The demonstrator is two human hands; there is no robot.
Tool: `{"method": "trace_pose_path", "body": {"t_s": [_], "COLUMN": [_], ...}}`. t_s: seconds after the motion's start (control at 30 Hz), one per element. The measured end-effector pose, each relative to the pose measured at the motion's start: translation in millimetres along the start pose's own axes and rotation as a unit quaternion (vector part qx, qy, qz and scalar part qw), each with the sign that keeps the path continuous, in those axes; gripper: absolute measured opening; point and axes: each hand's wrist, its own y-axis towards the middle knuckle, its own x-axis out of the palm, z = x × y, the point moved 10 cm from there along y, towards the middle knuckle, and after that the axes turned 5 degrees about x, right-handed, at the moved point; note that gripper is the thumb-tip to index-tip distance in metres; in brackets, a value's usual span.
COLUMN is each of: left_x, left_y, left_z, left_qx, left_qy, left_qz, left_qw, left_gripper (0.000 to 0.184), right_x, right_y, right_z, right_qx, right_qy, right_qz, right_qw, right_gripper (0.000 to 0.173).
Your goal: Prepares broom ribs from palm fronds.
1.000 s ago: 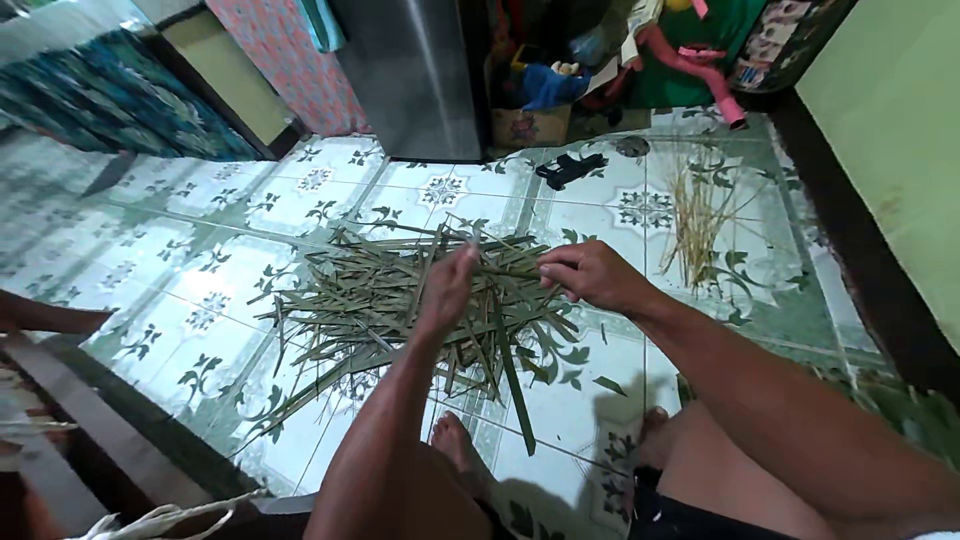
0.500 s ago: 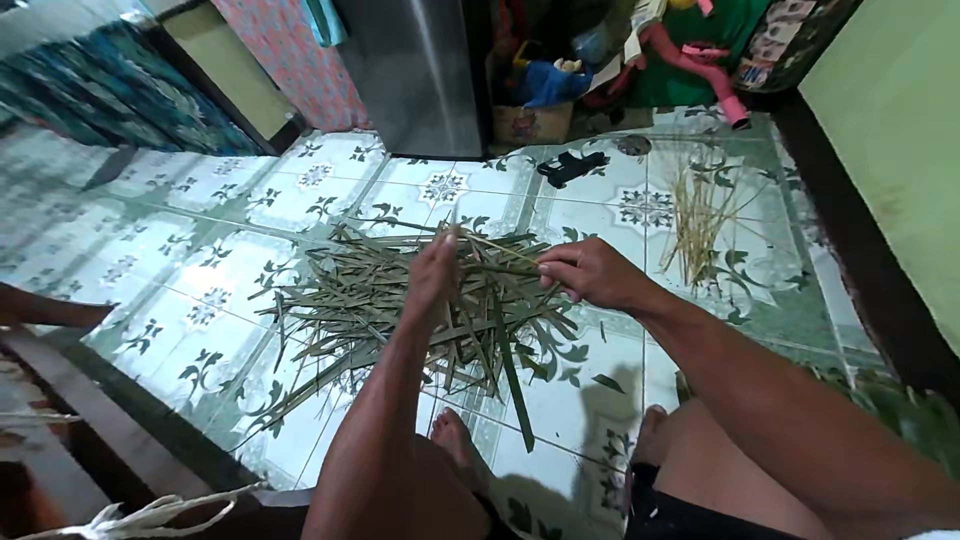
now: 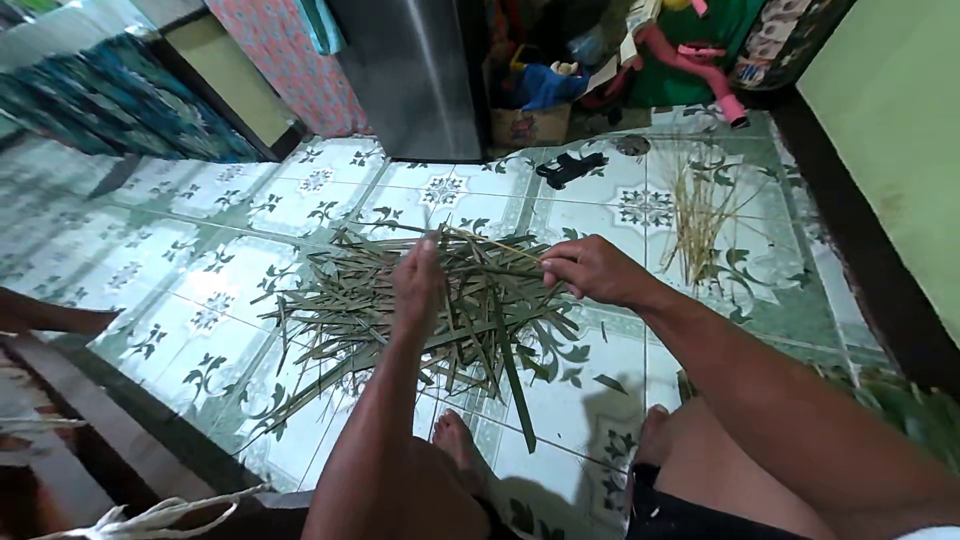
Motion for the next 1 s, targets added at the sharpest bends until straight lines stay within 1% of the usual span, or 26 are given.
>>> {"method": "trace_pose_path", "body": {"t_s": [0.07, 0.1, 0.13, 0.17, 0.27, 0.33, 0.4, 0.43, 0.47, 0.53, 0.57, 0.6, 0.63, 0.7, 0.77, 0.8, 0.83, 0.9, 0.93, 1.0], "left_x": [28.8, 36.6, 34.4, 22.6, -25.9, -30.5, -17.7, -9.0, 0.9, 23.8, 32.2, 32.7, 23.5, -13.3, -37.1, -37.5, -31.1, -5.0, 11.8, 45.8], "left_y": [-8.4, -10.2, -8.6, -4.5, 12.5, 15.4, 9.9, 6.7, 3.7, -3.0, -4.9, -3.9, 0.0, 10.9, 18.7, 18.3, 14.8, 2.7, -4.0, -16.9], "left_z": [3.3, 3.8, 2.3, -2.1, -17.9, -17.0, -9.5, -5.6, -1.5, 6.6, 7.6, 5.7, -0.7, -17.2, -21.7, -19.0, -13.1, 1.1, 4.4, 2.0], "left_qx": [0.012, 0.014, 0.012, -0.001, -0.043, -0.045, -0.030, -0.011, 0.013, 0.054, 0.059, 0.050, 0.024, -0.027, -0.040, -0.029, -0.011, 0.007, 0.004, -0.041], "left_qy": [0.073, 0.094, 0.095, 0.078, 0.012, -0.036, -0.038, -0.016, 0.027, 0.127, 0.160, 0.172, 0.156, 0.108, 0.068, 0.051, 0.044, 0.052, 0.052, 0.011], "left_qz": [-0.080, -0.100, -0.096, -0.071, 0.048, 0.075, 0.048, 0.022, -0.010, -0.077, -0.098, -0.100, -0.084, -0.009, 0.059, 0.071, 0.063, 0.011, -0.028, -0.109], "left_qw": [0.994, 0.990, 0.991, 0.994, 0.998, 0.996, 0.998, 1.000, 0.999, 0.987, 0.980, 0.979, 0.984, 0.994, 0.995, 0.996, 0.997, 0.999, 0.998, 0.993], "left_gripper": [0.041, 0.040, 0.041, 0.042, 0.044, 0.042, 0.043, 0.043, 0.044, 0.043, 0.042, 0.041, 0.043, 0.047, 0.048, 0.047, 0.046, 0.045, 0.044, 0.041], "right_x": [4.6, 7.1, 9.2, 10.6, 6.4, 1.6, 1.1, 2.0, 3.4, 7.1, 9.1, 9.7, 9.1, 7.4, 1.6, -0.4, -0.9, 1.0, 3.2, 8.2], "right_y": [0.5, 0.4, -0.2, -1.2, -1.7, -2.0, -2.3, -2.3, -2.4, -2.8, -3.4, -4.2, -4.9, -6.2, -4.5, -3.5, -2.7, -0.7, 0.1, 1.4], "right_z": [-4.9, -7.0, -8.4, -7.9, -2.2, 1.8, 4.1, 4.4, 3.5, -0.4, -2.7, -4.9, -6.1, -4.5, -2.6, -0.8, 1.0, 1.4, 0.1, -4.2], "right_qx": [-0.006, -0.010, -0.012, -0.010, -0.007, 0.001, 0.009, 0.013, 0.016, 0.014, 0.011, 0.003, -0.005, -0.019, -0.029, -0.028, -0.025, -0.023, -0.022, -0.027], "right_qy": [0.014, 0.020, 0.024, 0.027, 0.031, 0.025, 0.020, 0.021, 0.024, 0.031, 0.031, 0.024, 0.013, -0.008, -0.020, -0.026, -0.030, -0.034, -0.032, -0.025], "right_qz": [-0.010, -0.020, -0.033, -0.045, -0.049, -0.044, -0.044, -0.045, -0.048, -0.054, -0.060, -0.065, -0.066, -0.055, -0.037, -0.031, -0.027, -0.026, -0.028, -0.031], "right_qw": [1.000, 1.000, 0.999, 0.999, 0.998, 0.999, 0.999, 0.999, 0.998, 0.998, 0.998, 0.998, 0.998, 0.998, 0.999, 0.999, 0.999, 0.999, 0.999, 0.999], "right_gripper": [0.025, 0.025, 0.026, 0.026, 0.027, 0.027, 0.028, 0.028, 0.028, 0.028, 0.028, 0.028, 0.028, 0.027, 0.027, 0.027, 0.028, 0.028, 0.028, 0.027]}}
